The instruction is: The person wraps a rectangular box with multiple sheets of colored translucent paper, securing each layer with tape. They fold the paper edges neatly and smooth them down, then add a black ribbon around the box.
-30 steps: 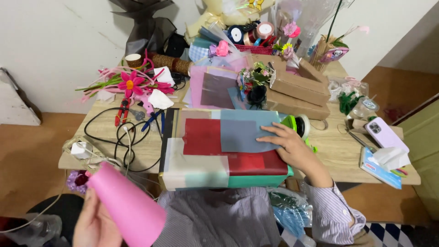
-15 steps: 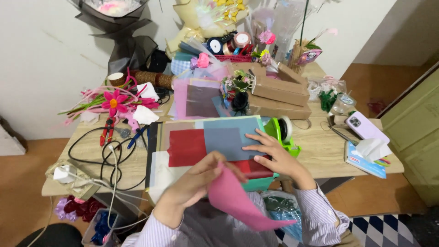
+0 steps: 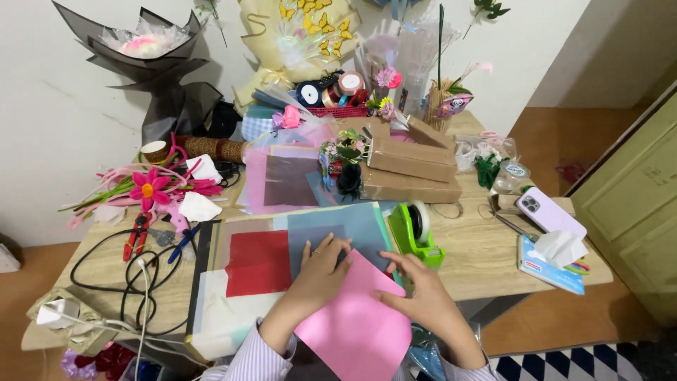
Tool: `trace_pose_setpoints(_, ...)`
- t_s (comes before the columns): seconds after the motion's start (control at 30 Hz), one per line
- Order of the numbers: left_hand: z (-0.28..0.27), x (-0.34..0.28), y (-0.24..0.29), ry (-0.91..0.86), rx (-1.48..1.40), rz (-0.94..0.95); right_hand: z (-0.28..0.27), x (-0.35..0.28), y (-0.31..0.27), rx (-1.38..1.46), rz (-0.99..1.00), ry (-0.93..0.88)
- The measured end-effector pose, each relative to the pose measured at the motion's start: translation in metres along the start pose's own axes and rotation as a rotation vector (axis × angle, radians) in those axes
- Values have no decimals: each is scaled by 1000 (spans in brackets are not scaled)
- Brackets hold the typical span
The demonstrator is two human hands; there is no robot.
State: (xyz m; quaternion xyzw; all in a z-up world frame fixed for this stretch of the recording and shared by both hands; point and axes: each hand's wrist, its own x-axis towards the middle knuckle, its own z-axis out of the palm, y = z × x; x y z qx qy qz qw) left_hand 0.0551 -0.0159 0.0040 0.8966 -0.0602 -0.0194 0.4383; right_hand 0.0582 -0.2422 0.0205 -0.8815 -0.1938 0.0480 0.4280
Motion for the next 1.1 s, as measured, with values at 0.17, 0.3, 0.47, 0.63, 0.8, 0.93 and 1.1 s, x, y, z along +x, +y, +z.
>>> trace_pose_setpoints(0.17, -15, -11, 14, -12, -154, -17, 19, -3, 32, -21, 63, 102)
trace_pose_setpoints(0.3, -29, -12, -7, 2, 70, 75, 28, -9, 32, 230, 69, 111)
trace_pose_setpoints(0.47, -52, -27, -5, -173, 598, -81, 53, -17, 21, 250, 112, 149)
trace_pose_setpoints(0.63, -48, -26, -16, -143, 638, -20, 47, -39, 10, -53, 96, 128)
trace_pose_setpoints(0.8, -49, -29, -15, -119, 615, 34, -8, -18, 2, 50, 129, -23)
trace_pose_setpoints(0.93, -54, -34, -2, -181, 653, 2, -31, 53, 8, 219, -63, 430)
trace_pose_setpoints(1.1, -42, -38, -14, -151, 685, 13, 1, 126, 42, 202, -152, 598)
